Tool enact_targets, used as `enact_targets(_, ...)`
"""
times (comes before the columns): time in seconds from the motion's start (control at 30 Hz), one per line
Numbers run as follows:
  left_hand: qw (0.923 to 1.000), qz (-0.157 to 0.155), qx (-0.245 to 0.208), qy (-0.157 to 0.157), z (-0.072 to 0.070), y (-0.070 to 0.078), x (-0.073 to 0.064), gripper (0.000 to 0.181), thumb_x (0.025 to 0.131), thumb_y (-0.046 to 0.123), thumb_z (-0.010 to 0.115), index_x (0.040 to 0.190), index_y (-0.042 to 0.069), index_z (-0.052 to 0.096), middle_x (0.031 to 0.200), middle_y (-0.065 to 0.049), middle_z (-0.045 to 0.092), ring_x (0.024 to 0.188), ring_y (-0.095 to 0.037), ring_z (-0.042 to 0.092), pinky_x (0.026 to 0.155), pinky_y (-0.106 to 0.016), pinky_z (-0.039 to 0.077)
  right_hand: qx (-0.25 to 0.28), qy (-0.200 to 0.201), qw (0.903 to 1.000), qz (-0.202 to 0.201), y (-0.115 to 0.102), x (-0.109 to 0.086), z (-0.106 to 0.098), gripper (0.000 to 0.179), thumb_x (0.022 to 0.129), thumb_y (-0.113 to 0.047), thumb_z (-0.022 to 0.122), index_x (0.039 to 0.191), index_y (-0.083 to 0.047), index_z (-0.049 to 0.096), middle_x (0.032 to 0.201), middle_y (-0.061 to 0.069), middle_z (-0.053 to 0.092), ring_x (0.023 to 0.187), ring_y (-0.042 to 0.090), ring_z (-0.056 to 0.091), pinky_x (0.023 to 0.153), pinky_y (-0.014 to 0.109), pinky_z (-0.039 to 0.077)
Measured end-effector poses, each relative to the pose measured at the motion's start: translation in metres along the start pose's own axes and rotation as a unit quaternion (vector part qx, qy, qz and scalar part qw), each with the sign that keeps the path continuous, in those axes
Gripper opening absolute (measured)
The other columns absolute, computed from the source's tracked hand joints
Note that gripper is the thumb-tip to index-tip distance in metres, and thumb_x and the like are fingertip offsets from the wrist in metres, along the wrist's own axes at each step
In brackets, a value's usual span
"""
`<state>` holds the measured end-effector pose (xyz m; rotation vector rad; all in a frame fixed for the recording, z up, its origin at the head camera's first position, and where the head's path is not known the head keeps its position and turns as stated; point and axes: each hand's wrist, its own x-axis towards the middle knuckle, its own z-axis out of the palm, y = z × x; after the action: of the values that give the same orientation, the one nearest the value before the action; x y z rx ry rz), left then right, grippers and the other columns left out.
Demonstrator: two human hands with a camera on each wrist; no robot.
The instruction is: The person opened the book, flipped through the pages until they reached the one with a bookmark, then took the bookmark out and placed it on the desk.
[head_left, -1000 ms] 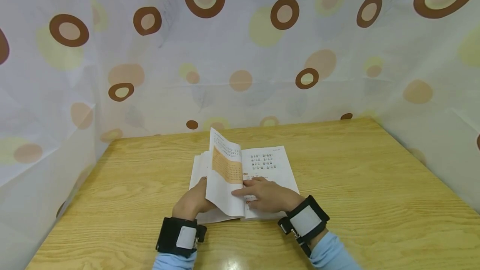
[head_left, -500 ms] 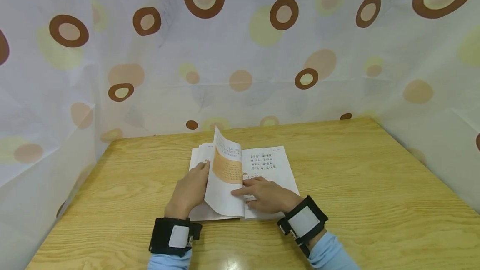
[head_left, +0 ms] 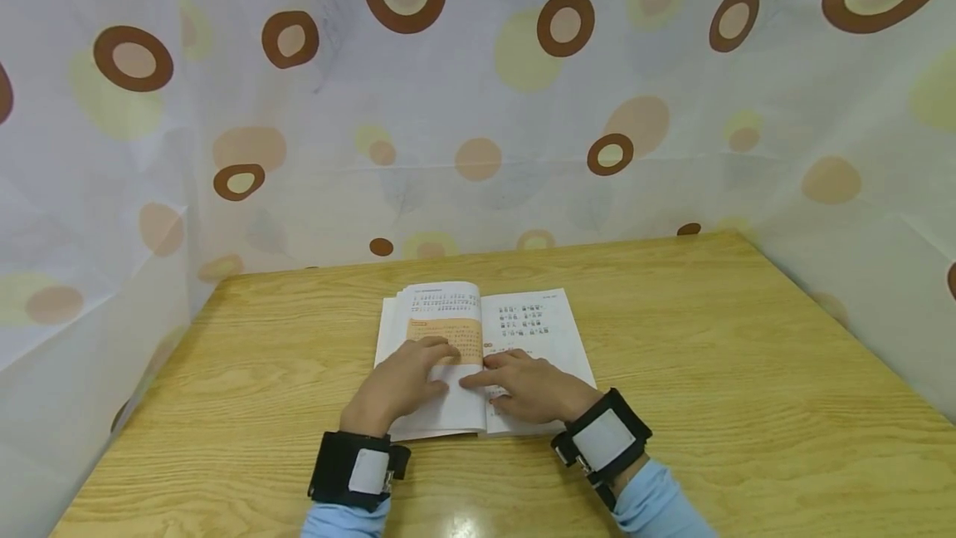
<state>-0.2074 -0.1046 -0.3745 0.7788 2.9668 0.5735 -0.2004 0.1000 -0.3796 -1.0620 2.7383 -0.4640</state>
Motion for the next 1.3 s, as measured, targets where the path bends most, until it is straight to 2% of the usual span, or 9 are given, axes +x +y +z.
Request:
enact_targets(0.1, 0.9996, -0.014, -0.002, -0.024, 0.004, 0.001, 0.0, 0.032, 0.074, 0.005, 0.07, 0.105, 0.011, 0.061, 0.117, -0.008, 0.054, 0.104, -0.027, 0.047, 0.087, -0.042, 0.044, -0.006, 0.005, 0.9999, -0.007, -0.001, 0.0, -0.001, 0.038, 0.086, -0.012, 0.057, 0.123, -0.024, 0.057, 0.131, 0.017, 0.045, 0.116, 0.036, 0.038, 0.084, 0.059, 0.041)
enact_targets(0.27, 0.9987, -0.036, 0.011, -0.033, 0.006, 0.003, 0.0, 0.031, 0.072, 0.005, 0.072, 0.099, 0.011, 0.059, 0.106, -0.006, 0.053, 0.092, -0.024, 0.047, 0.077, -0.039, 0.046, -0.012, 0.009, 0.9999, -0.008, -0.002, -0.001, -0.002, 0.037, 0.086, -0.011, 0.057, 0.121, -0.024, 0.058, 0.129, 0.016, 0.047, 0.115, 0.035, 0.039, 0.084, 0.059, 0.042)
enact_targets(0.57, 0.9978, -0.045, -0.004, -0.048, 0.008, 0.003, 0.0, 0.04, 0.072, 0.004, 0.071, 0.11, 0.011, 0.057, 0.116, -0.008, 0.052, 0.101, -0.028, 0.045, 0.082, -0.042, 0.045, -0.02, 0.01, 0.9997, -0.015, -0.001, -0.001, 0.001, 0.038, 0.085, -0.012, 0.058, 0.121, -0.023, 0.057, 0.129, 0.015, 0.047, 0.115, 0.035, 0.038, 0.082, 0.059, 0.042)
enact_targets(0.83, 0.9955, -0.06, -0.019, -0.071, 0.007, 0.005, -0.001, 0.061, 0.074, 0.005, 0.07, 0.13, 0.015, 0.048, 0.129, -0.011, 0.045, 0.114, -0.031, 0.039, 0.085, -0.045, 0.045, -0.009, 0.007, 0.9999, -0.007, 0.002, -0.001, 0.001, 0.04, 0.085, -0.012, 0.059, 0.123, -0.023, 0.056, 0.13, 0.016, 0.046, 0.116, 0.036, 0.038, 0.083, 0.061, 0.041)
enact_targets(1.0, 0.9948, -0.065, -0.014, -0.077, 0.005, 0.007, -0.001, 0.063, 0.074, 0.005, 0.07, 0.131, 0.017, 0.047, 0.129, -0.011, 0.046, 0.113, -0.031, 0.04, 0.085, -0.045, 0.045, -0.002, 0.014, 0.9993, 0.034, 0.008, -0.002, -0.003, 0.047, 0.081, -0.012, 0.061, 0.127, -0.02, 0.052, 0.128, 0.011, 0.049, 0.114, 0.032, 0.041, 0.084, 0.056, 0.043)
enact_targets(1.17, 0.9946, -0.068, -0.012, -0.077, 0.005, 0.007, -0.001, 0.064, 0.073, 0.004, 0.07, 0.131, 0.017, 0.047, 0.128, -0.011, 0.047, 0.11, -0.03, 0.042, 0.08, -0.041, 0.046, -0.039, 0.036, 0.9918, 0.117, 0.023, -0.012, -0.01, 0.044, 0.073, -0.008, 0.066, 0.115, -0.017, 0.061, 0.12, 0.006, 0.052, 0.104, 0.027, 0.044, 0.081, 0.047, 0.045)
enact_targets(1.3, 0.9944, -0.068, -0.014, -0.08, 0.005, 0.006, 0.0, 0.065, 0.072, 0.004, 0.07, 0.132, 0.017, 0.046, 0.128, -0.01, 0.046, 0.107, -0.029, 0.042, 0.077, -0.039, 0.045, -0.042, 0.053, 0.9848, 0.16, 0.041, -0.022, -0.016, 0.042, 0.068, -0.004, 0.068, 0.109, -0.013, 0.063, 0.112, 0.007, 0.053, 0.094, 0.025, 0.044, 0.075, 0.042, 0.046)
